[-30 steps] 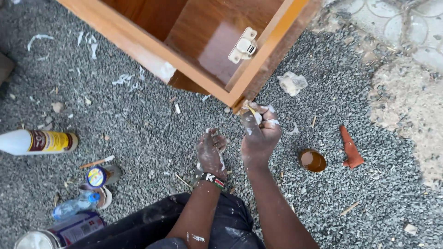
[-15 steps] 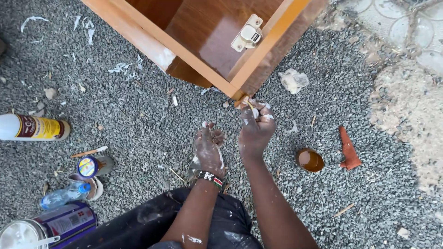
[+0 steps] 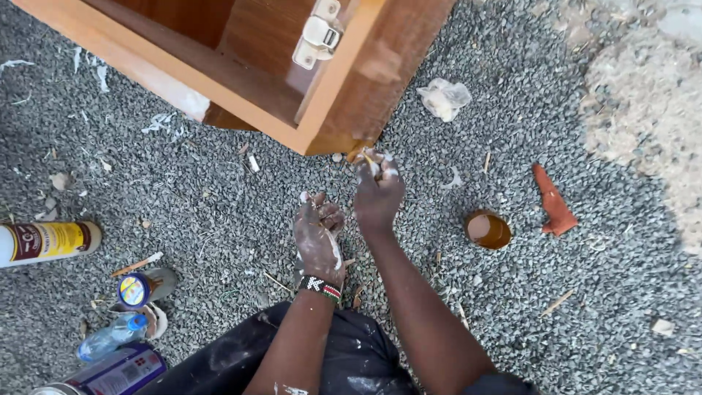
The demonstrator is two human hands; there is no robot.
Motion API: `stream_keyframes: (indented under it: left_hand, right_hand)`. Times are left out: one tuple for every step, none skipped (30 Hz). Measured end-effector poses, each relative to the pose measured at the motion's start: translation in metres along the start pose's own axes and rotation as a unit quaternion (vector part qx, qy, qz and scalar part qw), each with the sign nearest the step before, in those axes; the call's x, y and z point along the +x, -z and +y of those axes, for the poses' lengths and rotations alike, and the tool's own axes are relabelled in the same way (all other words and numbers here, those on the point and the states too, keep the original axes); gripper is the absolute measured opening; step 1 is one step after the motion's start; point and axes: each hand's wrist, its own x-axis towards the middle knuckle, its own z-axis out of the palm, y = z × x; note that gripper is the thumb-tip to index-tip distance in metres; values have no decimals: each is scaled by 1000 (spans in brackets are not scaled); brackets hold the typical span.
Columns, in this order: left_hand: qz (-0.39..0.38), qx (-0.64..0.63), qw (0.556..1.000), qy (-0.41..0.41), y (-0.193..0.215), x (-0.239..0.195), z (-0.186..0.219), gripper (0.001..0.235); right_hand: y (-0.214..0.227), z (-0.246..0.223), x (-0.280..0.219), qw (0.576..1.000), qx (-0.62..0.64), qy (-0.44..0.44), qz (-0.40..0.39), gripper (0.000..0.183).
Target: The person applies a brown liquid finish to the interior of a wooden cabinet using a brush. They hold a small container in one hand and repeatedly dip the brush to coat the shelves and side panels of the cabinet.
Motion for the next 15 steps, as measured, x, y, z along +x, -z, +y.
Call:
stream_keyframes:
  left_hand:
    - [9,27,1000,-8,-2,-5,6,55]
    - [18,51,998,-17,-6,-9,11,55]
    - [19,54,998,-16,-7,-7,9,55]
    - [19,54,998,-14,-5,-6,9,52]
    - [19,55,998,-12,-4,-6,8,51]
    - [21,58,998,-10,-5,-7,9,51]
    - [29,66,997,-6,-7,-9,10,52]
    - [33,75,997,-3,-13,-8,11,54]
    - [30,77,997,-2,-14,-6,11,54]
    - [27,70,997,4,-12,-6,10,59]
    - [24,63,998,10,-11,-6,9,63]
    - [21,67,997,12,-15,-9,8,63]
    - [29,70,997,15,-19,-12,8,62]
    - [38,73,997,15,-23,-13,9,61]
    - [34,76,996,14,-26,-14,11,61]
  right_hand:
    - [-1,18,16,999,24,20,12,27]
    - [-2,35,33,998,46,41,22,21]
    - [-3,42,45,998,47,38,23,21]
    - [-5,49,55,993,111,35,21,19]
    - [-6,56,63,984,174,32,20,18]
    - [-5,41,46,984,174,28,22,18]
    - [-3,25,30,985,173,13,21,20]
    - [-1,7,17,985,174,1,21,22]
    - [1,-21,-7,984,175,1,25,22]
    - [4,-49,-32,985,169,25,1,21]
    - [7,-78,-58,985,164,49,-23,22]
    - [9,-78,-59,985,165,49,-18,22]
    - [10,-79,-61,978,150,143,-18,19]
    - [9,-80,-62,962,134,238,-18,17]
    - [5,-65,-51,962,136,238,-14,17]
